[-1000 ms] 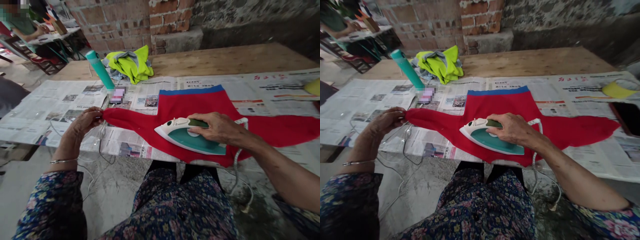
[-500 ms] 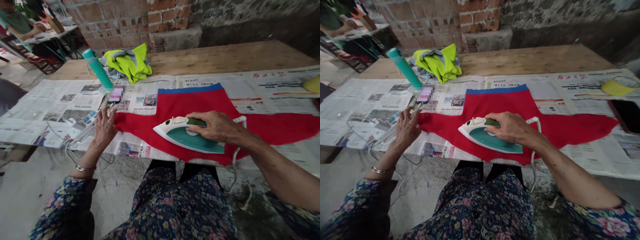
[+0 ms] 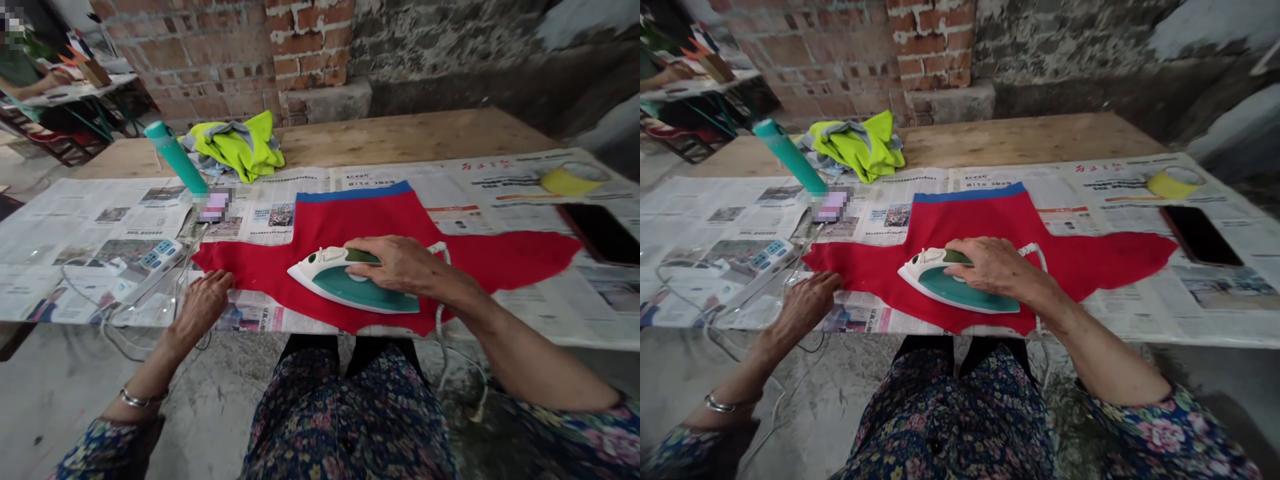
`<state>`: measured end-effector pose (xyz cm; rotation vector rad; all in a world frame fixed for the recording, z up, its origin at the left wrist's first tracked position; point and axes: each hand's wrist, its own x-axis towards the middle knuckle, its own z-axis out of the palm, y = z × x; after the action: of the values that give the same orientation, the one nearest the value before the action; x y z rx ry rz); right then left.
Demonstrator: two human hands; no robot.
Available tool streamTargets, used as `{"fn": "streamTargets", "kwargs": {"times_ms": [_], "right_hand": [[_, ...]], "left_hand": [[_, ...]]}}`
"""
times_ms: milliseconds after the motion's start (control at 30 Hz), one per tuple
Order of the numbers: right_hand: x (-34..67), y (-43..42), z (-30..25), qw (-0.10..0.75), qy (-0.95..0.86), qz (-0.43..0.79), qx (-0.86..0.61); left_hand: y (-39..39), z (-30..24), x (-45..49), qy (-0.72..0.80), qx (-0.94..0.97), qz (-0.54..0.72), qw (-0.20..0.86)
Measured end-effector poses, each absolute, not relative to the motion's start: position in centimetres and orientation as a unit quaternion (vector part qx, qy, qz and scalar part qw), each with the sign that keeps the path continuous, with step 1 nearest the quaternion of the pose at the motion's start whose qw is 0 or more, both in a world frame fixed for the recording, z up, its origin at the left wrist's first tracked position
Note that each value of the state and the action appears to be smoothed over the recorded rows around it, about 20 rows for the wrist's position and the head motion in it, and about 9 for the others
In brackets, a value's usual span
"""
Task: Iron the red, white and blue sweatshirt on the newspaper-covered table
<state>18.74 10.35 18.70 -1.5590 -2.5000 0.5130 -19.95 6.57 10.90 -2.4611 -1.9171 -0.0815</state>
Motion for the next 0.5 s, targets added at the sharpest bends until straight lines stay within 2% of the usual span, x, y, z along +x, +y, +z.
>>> {"fn": "streamTargets", "kwargs": {"times_ms": [133,233,367,500], "right_hand": [[18.7,10.6,18.9,0.081,-0.831,0.153,-0.529],[18.5,11.0,19.5,0.109,-0.807,0.127,-0.566],[17.4,11.8,20.6,0.102,-0.807,0.098,-0.573],[15.4,12.7,20.6,0.096,-0.847,0.092,-0.515]], "left_hand": [[5.9,9.4,-14.7,-0.483,-0.86,-0.162,0.033],[4.7,6.9,-10.4,-0.405,-0.893,-0.197,0.02],[2.6,4.1,-7.7,-0.45,-0.874,-0.17,0.069],[0.7,2.9,-7.1,-0.499,-0.843,-0.173,0.099]]}}
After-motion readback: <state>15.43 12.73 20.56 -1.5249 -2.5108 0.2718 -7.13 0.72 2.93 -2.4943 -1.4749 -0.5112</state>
